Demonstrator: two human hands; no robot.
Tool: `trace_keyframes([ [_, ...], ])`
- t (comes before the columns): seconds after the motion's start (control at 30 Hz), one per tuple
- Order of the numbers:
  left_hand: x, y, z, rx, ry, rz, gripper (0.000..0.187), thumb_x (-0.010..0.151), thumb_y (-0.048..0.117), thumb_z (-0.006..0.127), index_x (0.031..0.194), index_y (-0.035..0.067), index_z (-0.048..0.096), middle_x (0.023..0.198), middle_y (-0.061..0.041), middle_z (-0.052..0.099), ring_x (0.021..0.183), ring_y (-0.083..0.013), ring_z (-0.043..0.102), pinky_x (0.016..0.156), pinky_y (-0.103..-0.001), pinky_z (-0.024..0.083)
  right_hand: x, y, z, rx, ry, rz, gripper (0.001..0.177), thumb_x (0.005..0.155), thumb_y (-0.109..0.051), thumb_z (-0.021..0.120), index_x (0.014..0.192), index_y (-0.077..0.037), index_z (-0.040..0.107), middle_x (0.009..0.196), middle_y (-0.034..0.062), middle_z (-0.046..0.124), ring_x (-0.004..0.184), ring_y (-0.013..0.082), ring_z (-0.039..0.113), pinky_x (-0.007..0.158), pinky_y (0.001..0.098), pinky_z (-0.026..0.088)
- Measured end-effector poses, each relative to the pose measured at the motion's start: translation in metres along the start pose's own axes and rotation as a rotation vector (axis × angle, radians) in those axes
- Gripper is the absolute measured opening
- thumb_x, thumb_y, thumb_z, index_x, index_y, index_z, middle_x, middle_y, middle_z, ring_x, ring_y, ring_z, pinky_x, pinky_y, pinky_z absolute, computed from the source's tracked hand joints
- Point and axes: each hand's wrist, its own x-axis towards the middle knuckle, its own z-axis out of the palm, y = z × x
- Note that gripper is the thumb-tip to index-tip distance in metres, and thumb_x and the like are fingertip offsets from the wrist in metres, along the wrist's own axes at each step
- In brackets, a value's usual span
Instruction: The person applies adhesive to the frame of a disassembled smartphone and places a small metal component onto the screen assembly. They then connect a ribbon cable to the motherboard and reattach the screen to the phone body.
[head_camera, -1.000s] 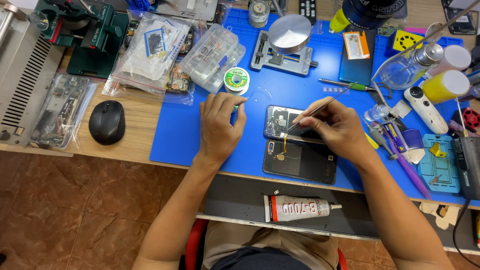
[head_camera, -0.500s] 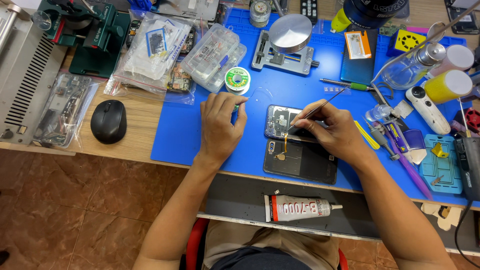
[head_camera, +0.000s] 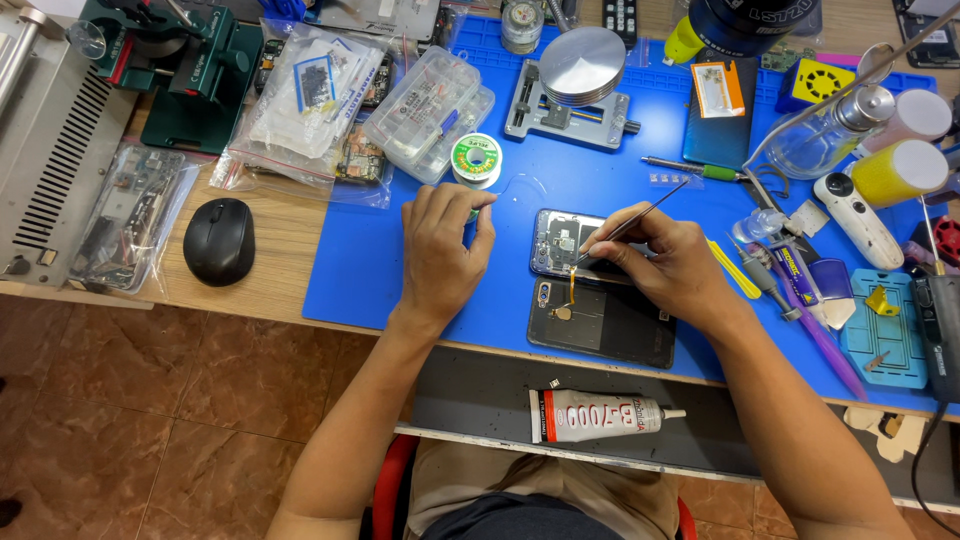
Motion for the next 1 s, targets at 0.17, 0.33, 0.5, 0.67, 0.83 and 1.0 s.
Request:
trace_keyframes([
  [0.17,0.000,-0.001,0.000,0.010,0.000,0.003,0.010,0.086,0.006,0.055,0.090,0.013,0.060,0.079,0.001,0.050,0.075,-0.0155,0.047,0.069,-0.030,0.036,0.000,-0.002,0.000,-0.003,0.000,-0.002,0.009,0.083,-0.009,0.065,0.089,-0.008,0.059,0.078,0.0061,0.070,0.076,0.0167,0.069,0.074,0.0290,0.052],
  [0.33,0.000,0.000,0.000,0.011,-0.003,0.000,0.010,0.086,0.006,0.055,0.090,0.013,0.060,0.078,0.001,0.050,0.075,-0.0156,0.046,0.069,-0.030,0.037,0.000,-0.003,0.000,0.007,0.004,0.006,0.009,0.083,-0.010,0.065,0.089,-0.008,0.059,0.078,0.0053,0.070,0.076,0.0150,0.068,0.075,0.0282,0.051],
  [0.5,0.000,0.000,0.000,0.037,-0.003,0.013,0.009,0.084,0.005,0.057,0.088,0.013,0.059,0.078,0.001,0.050,0.074,-0.0155,0.047,0.068,-0.030,0.037,-0.001,-0.001,-0.003,0.011,0.013,0.016,0.009,0.084,-0.010,0.065,0.090,-0.009,0.060,0.079,0.0050,0.070,0.076,0.0140,0.068,0.076,0.0281,0.051],
  [0.67,-0.004,-0.007,0.010,0.242,0.016,0.137,0.007,0.083,0.013,0.063,0.088,0.017,0.061,0.077,0.003,0.047,0.075,-0.0146,0.046,0.067,-0.030,0.035,0.004,0.022,-0.021,-0.292,0.156,-0.252,0.011,0.089,-0.013,0.063,0.099,-0.007,0.062,0.085,0.0076,0.062,0.080,0.0250,0.061,0.076,0.0359,0.048],
  [0.83,0.003,-0.011,0.026,0.405,0.004,0.247,0.010,0.077,0.016,0.070,0.082,0.015,0.061,0.074,-0.001,0.048,0.073,-0.0174,0.047,0.065,-0.032,0.035,0.005,0.035,-0.039,-0.868,0.171,-0.409,0.011,0.093,-0.016,0.062,0.099,-0.007,0.066,0.083,0.0096,0.050,0.078,0.0293,0.054,0.071,0.0382,0.047],
  [1.0,0.014,-0.017,0.041,0.471,-0.042,0.305,0.016,0.069,0.022,0.074,0.076,0.014,0.062,0.071,-0.001,0.049,0.074,-0.0200,0.048,0.067,-0.034,0.036,0.004,0.049,-0.046,-1.217,0.116,-0.346,0.019,0.086,-0.036,0.059,0.093,-0.021,0.067,0.084,0.0018,0.051,0.081,0.0212,0.054,0.071,0.0330,0.045],
])
